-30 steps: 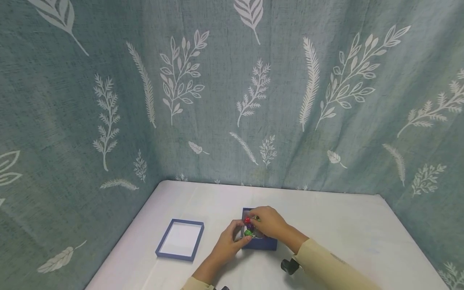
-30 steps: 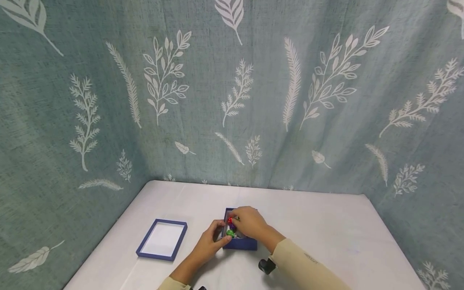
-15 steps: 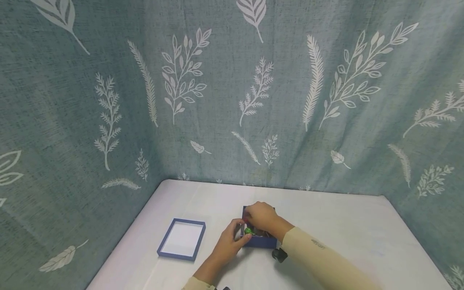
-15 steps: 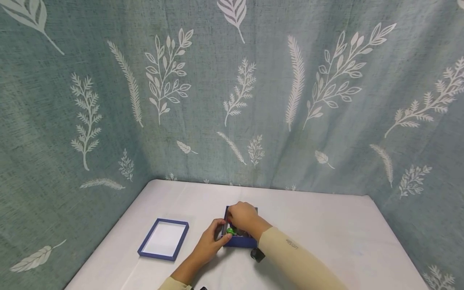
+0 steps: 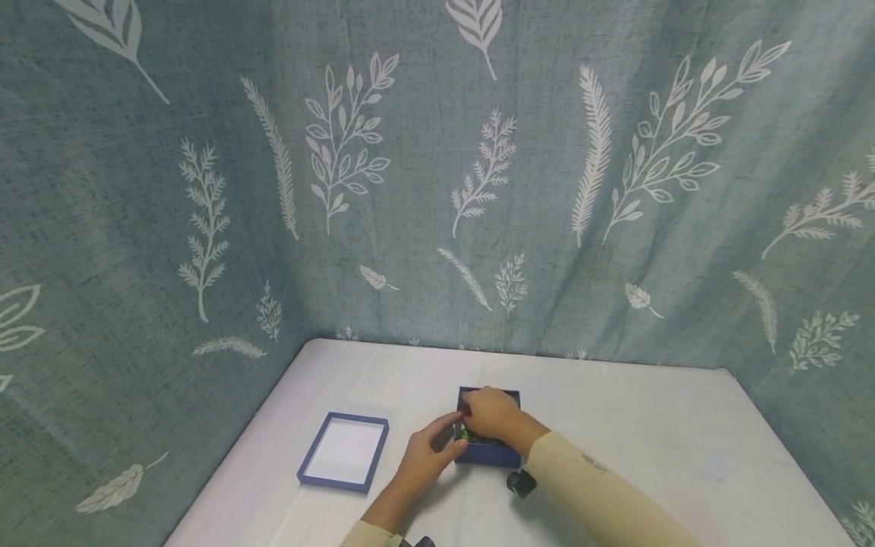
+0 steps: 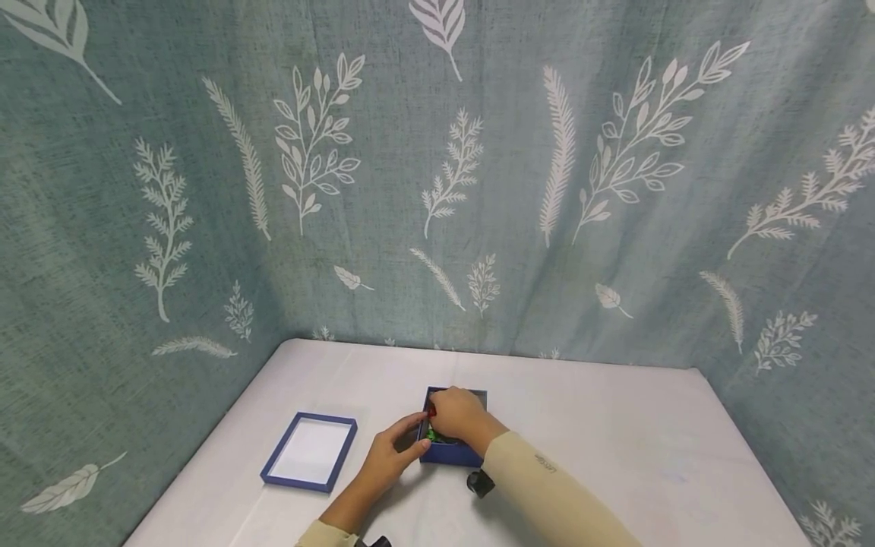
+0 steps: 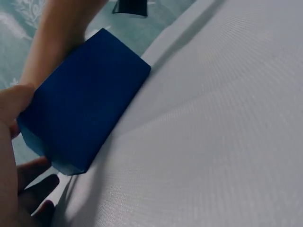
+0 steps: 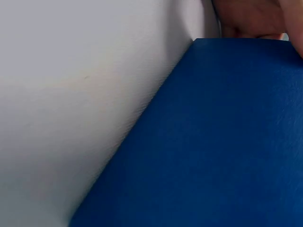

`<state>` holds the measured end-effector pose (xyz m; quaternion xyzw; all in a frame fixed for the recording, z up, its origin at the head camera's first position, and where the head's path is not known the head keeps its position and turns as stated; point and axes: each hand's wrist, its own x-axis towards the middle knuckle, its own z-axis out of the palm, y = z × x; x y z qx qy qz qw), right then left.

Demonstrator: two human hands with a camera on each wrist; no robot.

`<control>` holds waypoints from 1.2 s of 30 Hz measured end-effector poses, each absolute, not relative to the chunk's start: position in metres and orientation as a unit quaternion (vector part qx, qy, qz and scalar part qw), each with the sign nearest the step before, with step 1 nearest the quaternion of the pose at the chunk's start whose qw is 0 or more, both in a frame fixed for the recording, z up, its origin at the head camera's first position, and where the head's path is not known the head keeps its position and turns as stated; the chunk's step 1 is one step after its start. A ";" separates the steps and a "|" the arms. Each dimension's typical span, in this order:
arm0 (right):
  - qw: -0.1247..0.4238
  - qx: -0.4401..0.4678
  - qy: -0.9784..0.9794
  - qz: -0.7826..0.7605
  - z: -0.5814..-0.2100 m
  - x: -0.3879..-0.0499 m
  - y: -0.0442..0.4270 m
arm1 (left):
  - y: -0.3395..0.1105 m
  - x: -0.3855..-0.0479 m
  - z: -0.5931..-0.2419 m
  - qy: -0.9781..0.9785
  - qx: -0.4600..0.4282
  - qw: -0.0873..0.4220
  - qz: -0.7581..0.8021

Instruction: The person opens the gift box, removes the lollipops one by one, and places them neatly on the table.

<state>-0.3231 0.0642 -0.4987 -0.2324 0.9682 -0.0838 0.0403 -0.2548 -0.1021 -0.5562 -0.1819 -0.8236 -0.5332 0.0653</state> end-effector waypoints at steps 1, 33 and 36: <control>0.040 -0.235 0.967 -0.086 -0.499 -0.323 0.065 | -0.103 -0.255 -0.556 -0.821 -0.184 0.064 -0.537; -0.037 -0.228 0.954 -0.189 -0.490 -0.308 0.092 | -0.101 -0.258 -0.555 -0.831 -0.153 0.067 -0.531; -0.051 -0.223 0.953 -0.199 -0.495 -0.304 0.095 | -0.101 -0.257 -0.557 -0.833 -0.148 0.063 -0.530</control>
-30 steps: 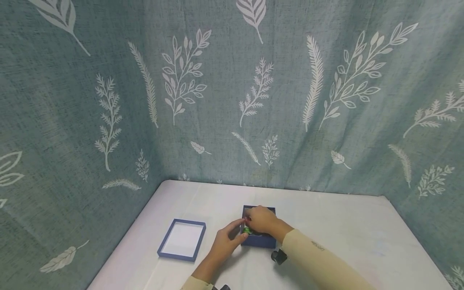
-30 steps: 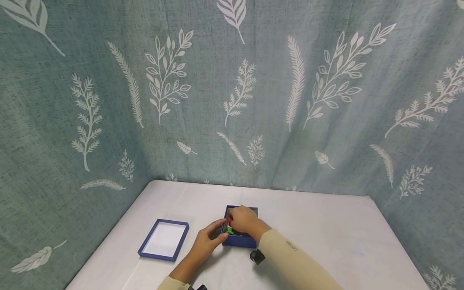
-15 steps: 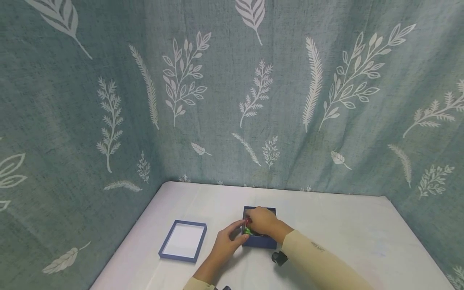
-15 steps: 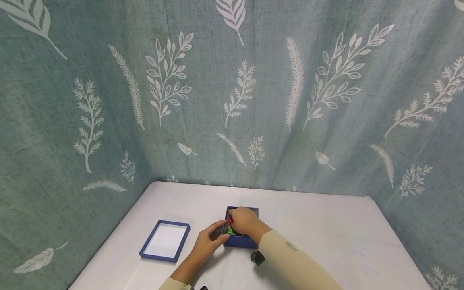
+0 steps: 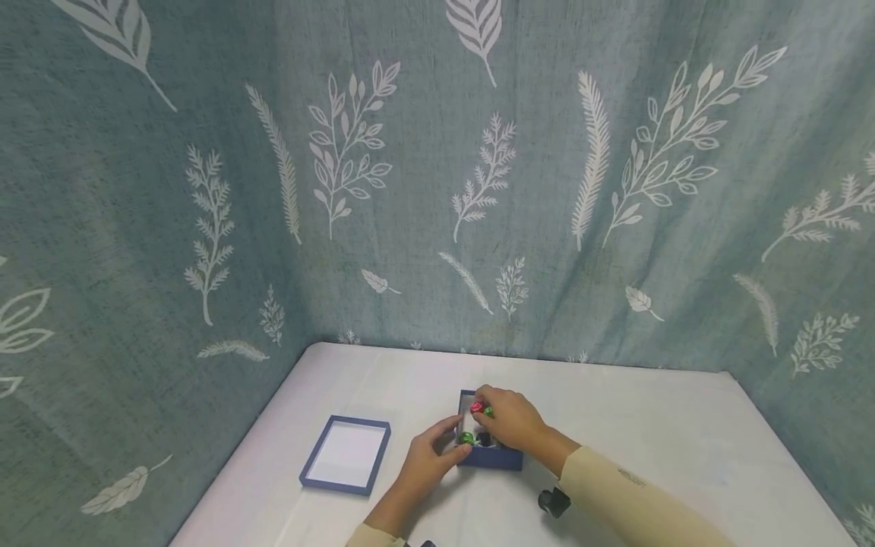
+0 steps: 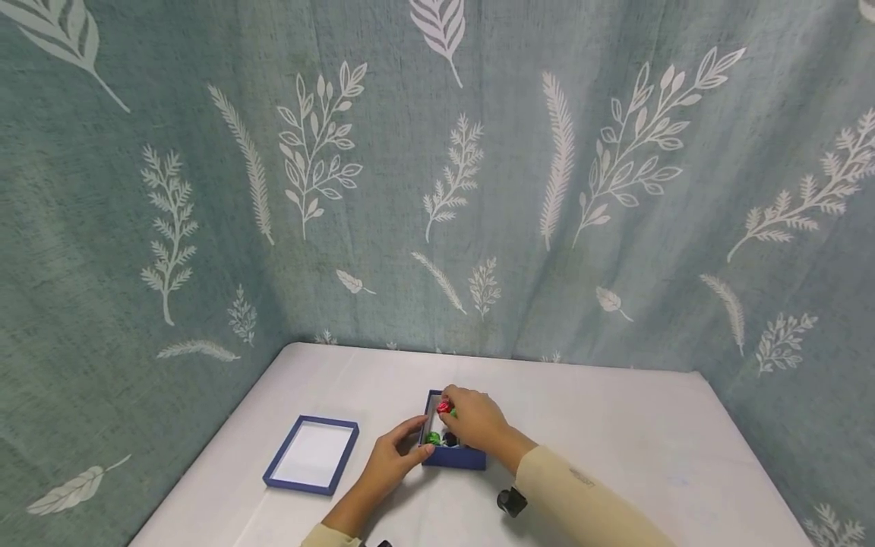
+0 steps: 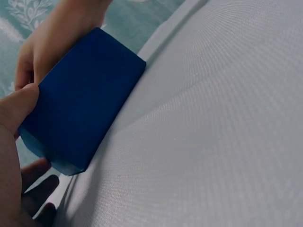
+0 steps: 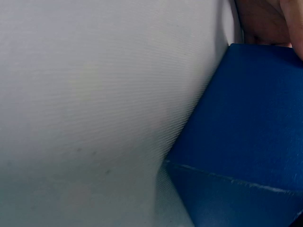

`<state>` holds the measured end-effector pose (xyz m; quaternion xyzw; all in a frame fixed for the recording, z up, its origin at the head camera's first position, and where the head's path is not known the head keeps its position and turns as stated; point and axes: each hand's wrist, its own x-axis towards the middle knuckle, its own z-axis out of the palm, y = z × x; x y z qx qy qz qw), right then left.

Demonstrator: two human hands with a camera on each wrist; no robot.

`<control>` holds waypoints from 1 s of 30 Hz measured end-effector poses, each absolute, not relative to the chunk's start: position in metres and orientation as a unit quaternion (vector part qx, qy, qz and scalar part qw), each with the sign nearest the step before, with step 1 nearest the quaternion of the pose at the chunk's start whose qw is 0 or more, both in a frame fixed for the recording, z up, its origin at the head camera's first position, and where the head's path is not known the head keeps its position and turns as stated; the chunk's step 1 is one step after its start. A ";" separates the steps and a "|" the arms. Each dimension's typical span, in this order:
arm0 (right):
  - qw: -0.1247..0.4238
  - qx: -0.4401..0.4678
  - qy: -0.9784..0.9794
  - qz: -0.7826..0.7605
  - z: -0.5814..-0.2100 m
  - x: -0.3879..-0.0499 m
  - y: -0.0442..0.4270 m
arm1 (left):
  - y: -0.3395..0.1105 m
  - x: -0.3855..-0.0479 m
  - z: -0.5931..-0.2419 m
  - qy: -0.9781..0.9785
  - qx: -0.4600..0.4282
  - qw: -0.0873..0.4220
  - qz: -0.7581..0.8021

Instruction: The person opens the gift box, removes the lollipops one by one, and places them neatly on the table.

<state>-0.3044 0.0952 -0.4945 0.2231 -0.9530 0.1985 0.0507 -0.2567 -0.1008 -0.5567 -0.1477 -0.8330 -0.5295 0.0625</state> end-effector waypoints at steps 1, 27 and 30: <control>0.057 0.222 -0.953 0.200 -0.496 -0.303 0.096 | -0.101 -0.256 -0.557 -0.834 -0.147 0.062 -0.528; 0.123 0.164 -0.914 0.349 -0.480 -0.290 0.133 | -0.098 -0.256 -0.558 -0.827 -0.133 0.058 -0.543; 0.123 0.161 -0.908 0.366 -0.480 -0.286 0.139 | -0.098 -0.256 -0.557 -0.827 -0.133 0.063 -0.543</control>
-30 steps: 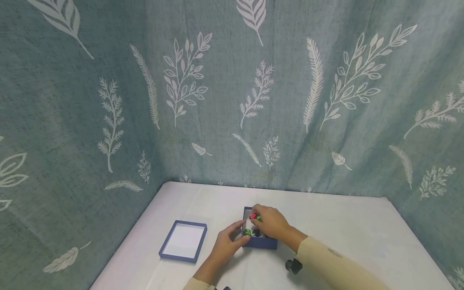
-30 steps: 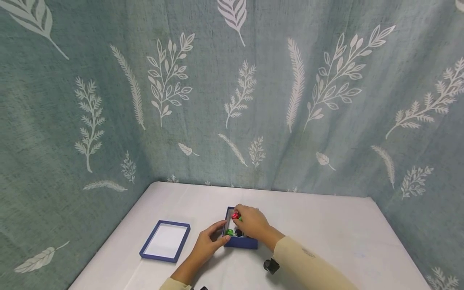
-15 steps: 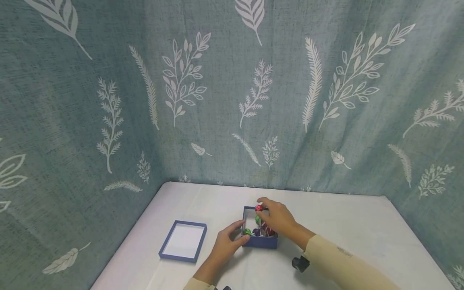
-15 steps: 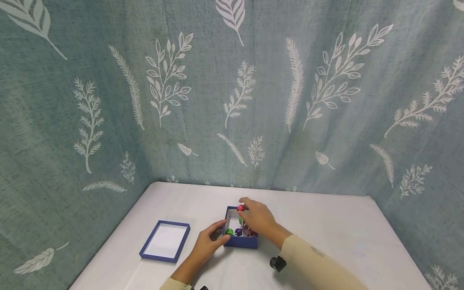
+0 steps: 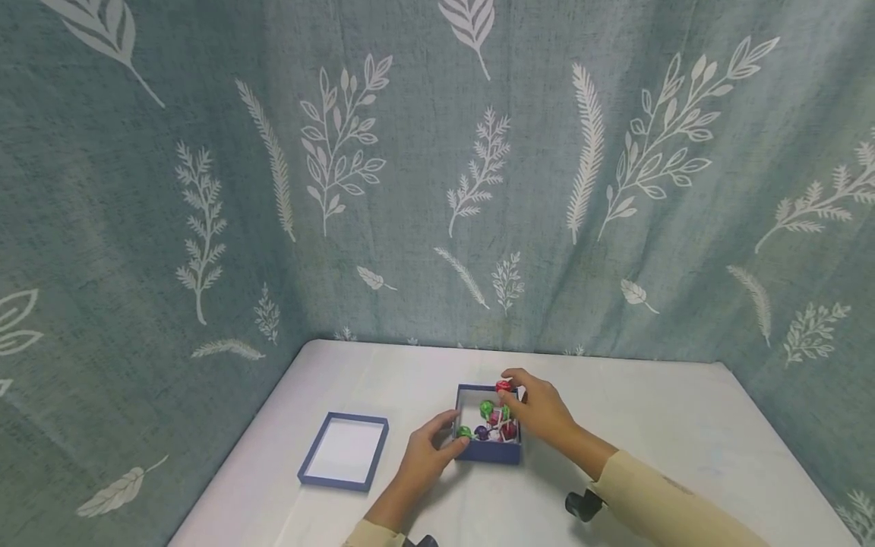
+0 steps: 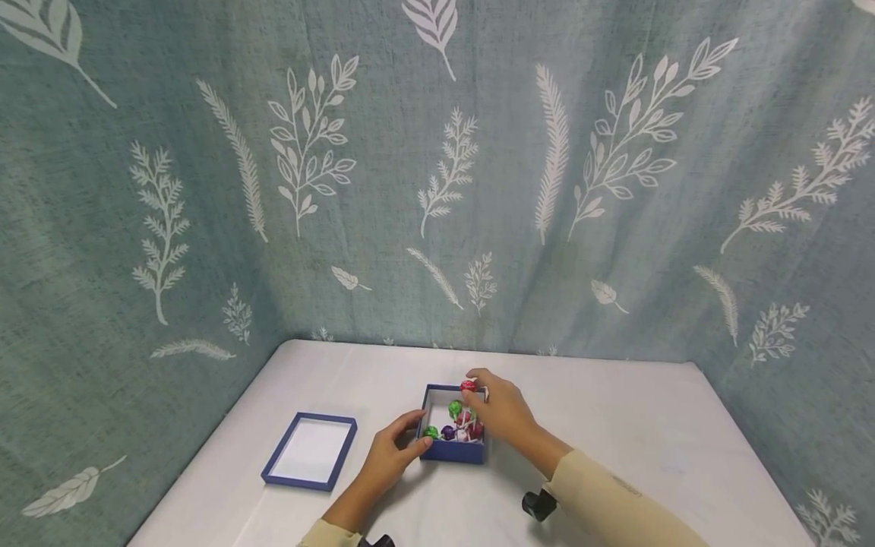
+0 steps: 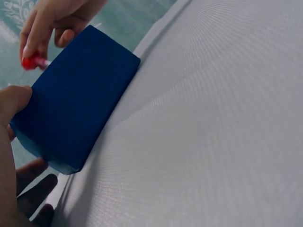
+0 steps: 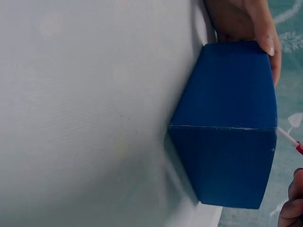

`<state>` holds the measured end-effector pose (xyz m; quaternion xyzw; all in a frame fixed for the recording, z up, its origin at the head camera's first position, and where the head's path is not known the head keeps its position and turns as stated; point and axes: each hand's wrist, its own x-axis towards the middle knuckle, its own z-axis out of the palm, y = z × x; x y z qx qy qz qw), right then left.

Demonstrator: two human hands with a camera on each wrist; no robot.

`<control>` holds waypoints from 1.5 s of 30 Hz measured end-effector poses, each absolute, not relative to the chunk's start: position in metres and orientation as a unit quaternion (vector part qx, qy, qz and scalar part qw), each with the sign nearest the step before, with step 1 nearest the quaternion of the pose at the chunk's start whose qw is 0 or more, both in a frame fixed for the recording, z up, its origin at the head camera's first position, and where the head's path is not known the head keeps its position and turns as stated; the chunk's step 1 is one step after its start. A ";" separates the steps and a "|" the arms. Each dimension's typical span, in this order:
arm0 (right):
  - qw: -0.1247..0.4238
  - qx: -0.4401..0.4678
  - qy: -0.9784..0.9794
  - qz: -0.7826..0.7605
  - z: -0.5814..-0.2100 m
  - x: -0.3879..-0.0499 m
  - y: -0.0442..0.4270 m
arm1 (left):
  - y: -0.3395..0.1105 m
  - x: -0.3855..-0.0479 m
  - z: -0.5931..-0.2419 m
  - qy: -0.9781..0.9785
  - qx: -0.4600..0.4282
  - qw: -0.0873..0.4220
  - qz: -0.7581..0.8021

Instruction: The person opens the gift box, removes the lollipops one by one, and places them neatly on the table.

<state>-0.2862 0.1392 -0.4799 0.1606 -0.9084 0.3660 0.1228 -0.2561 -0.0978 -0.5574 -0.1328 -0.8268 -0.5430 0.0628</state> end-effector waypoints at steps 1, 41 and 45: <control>0.124 0.161 -0.907 0.368 -0.480 -0.285 0.142 | -0.098 -0.256 -0.557 -0.827 -0.133 0.065 -0.543; 0.136 0.113 -0.910 0.375 -0.527 -0.297 0.211 | -0.098 -0.254 -0.558 -0.831 -0.136 0.061 -0.536; 0.115 0.103 -0.919 0.364 -0.530 -0.299 0.213 | -0.098 -0.254 -0.558 -0.833 -0.137 0.063 -0.532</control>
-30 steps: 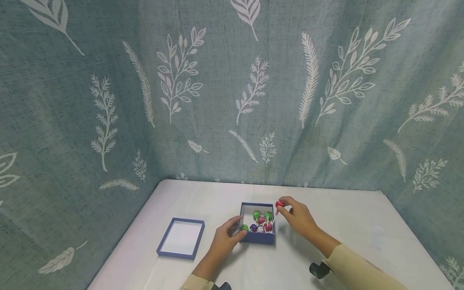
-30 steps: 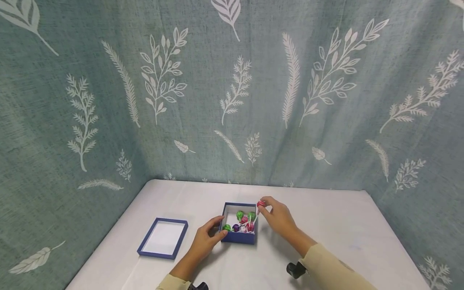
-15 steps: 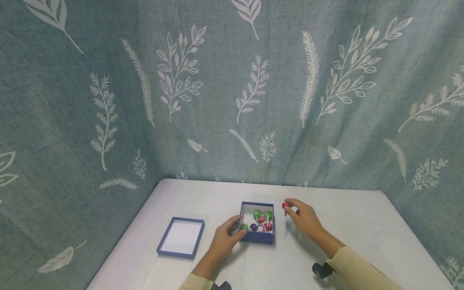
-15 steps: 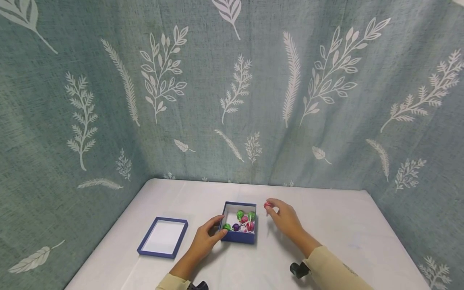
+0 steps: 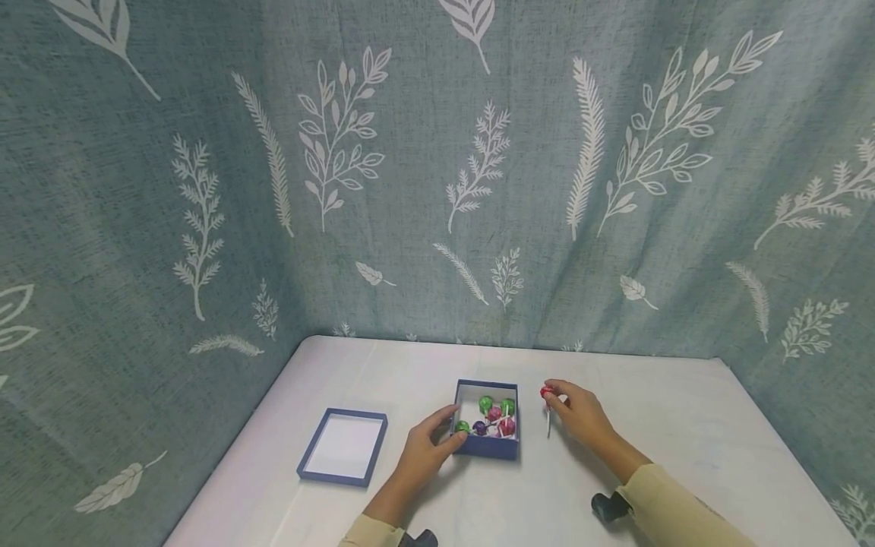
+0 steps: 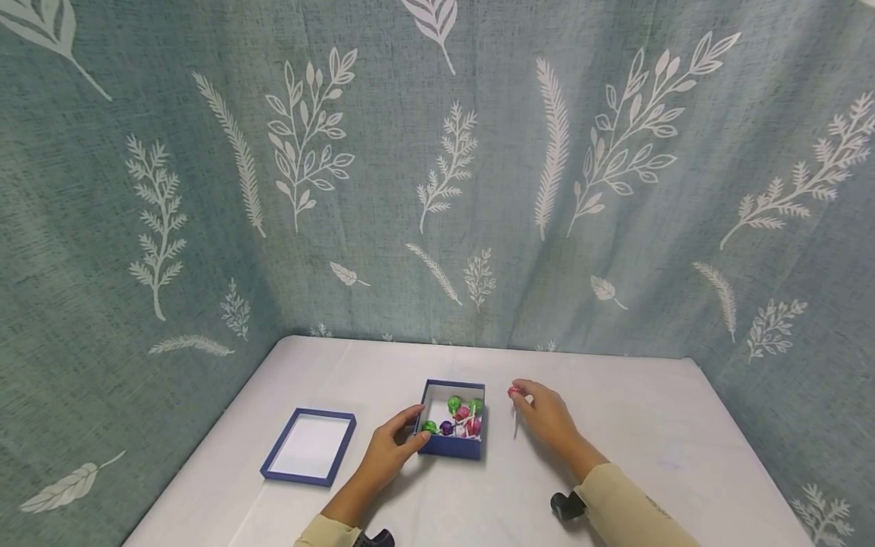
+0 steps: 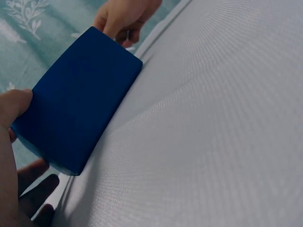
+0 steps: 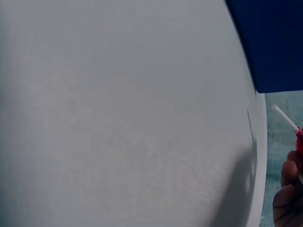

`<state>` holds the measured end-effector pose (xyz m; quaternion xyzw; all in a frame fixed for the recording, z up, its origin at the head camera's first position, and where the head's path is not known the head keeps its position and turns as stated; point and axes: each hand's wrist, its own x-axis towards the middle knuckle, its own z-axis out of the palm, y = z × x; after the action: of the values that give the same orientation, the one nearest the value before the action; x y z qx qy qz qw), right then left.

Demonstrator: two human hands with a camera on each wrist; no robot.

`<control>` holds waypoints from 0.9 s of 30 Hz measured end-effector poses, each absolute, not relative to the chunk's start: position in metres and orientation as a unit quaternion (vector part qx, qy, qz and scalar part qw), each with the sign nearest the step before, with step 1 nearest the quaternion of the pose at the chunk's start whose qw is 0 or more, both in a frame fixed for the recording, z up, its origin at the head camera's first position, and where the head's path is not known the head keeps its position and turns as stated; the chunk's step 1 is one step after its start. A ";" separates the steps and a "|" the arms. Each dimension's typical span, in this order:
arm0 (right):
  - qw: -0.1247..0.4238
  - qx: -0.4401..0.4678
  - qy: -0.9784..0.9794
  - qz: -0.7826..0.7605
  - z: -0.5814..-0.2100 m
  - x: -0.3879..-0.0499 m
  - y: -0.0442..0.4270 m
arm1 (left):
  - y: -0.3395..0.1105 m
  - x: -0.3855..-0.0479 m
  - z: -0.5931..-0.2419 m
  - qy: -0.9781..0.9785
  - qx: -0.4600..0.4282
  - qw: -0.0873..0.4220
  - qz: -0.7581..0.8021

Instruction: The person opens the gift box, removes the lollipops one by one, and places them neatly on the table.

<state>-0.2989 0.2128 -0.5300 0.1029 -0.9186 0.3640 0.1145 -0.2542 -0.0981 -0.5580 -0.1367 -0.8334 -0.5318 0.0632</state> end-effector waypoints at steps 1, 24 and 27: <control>0.110 0.103 -0.920 0.363 -0.530 -0.299 0.213 | -0.098 -0.254 -0.558 -0.834 -0.137 0.064 -0.530; 0.087 0.129 -0.942 0.297 -0.539 -0.315 0.220 | -0.099 -0.256 -0.560 -0.829 -0.137 0.050 -0.540; 0.094 0.136 -0.943 0.289 -0.542 -0.316 0.220 | -0.099 -0.256 -0.560 -0.832 -0.137 0.050 -0.536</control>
<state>-0.3164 0.2202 -0.5420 0.1359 -0.9431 0.2886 0.0944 -0.2560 -0.0989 -0.5604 -0.1368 -0.8317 -0.5357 0.0500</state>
